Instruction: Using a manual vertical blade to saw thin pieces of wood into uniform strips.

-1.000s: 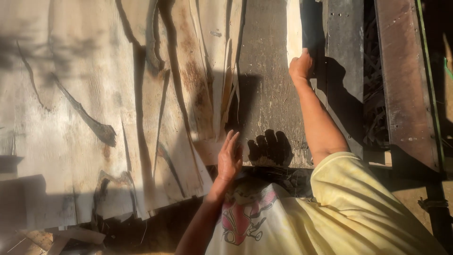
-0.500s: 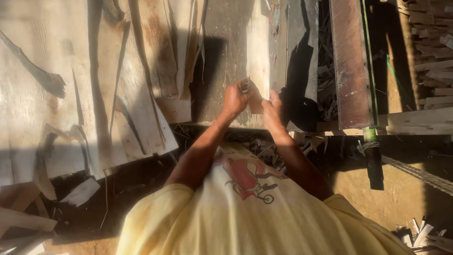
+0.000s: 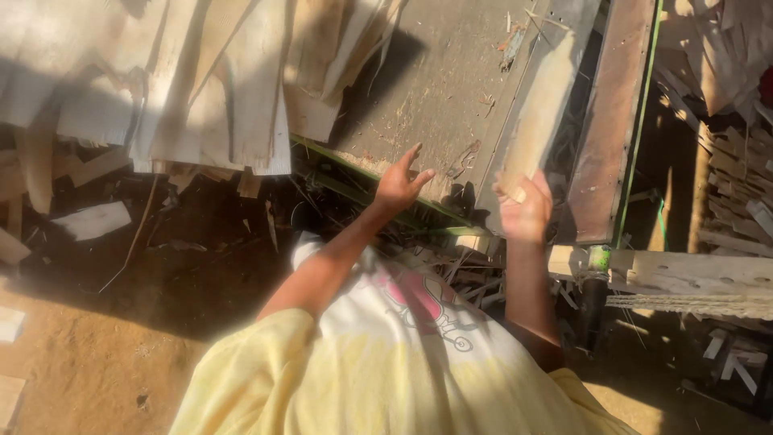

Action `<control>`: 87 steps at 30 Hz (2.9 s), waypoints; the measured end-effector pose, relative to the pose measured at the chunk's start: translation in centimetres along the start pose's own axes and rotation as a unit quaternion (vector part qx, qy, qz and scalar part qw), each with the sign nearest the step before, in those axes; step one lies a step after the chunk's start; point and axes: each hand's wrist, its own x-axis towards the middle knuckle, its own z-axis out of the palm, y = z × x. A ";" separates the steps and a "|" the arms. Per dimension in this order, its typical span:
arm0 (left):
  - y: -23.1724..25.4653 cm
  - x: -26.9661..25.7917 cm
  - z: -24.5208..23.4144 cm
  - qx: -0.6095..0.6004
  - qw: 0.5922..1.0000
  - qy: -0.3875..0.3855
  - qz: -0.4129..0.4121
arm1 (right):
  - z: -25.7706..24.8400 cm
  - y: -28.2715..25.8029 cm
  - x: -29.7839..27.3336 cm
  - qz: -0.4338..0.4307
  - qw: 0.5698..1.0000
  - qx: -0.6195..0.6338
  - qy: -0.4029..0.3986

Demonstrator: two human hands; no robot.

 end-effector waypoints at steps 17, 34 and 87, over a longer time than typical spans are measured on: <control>-12.0 -2.8 -44.1 0.317 0.860 0.375 -0.141 | 29.1 25.4 4.6 0.166 0.959 -0.135 -0.184; -15.1 5.9 -54.5 0.367 0.863 0.317 -0.143 | 58.1 35.3 16.3 -0.245 0.788 -0.557 -0.092; -13.4 -10.8 -49.2 -0.536 0.781 0.199 -0.250 | 46.8 16.1 14.2 -0.023 0.932 -0.342 -0.120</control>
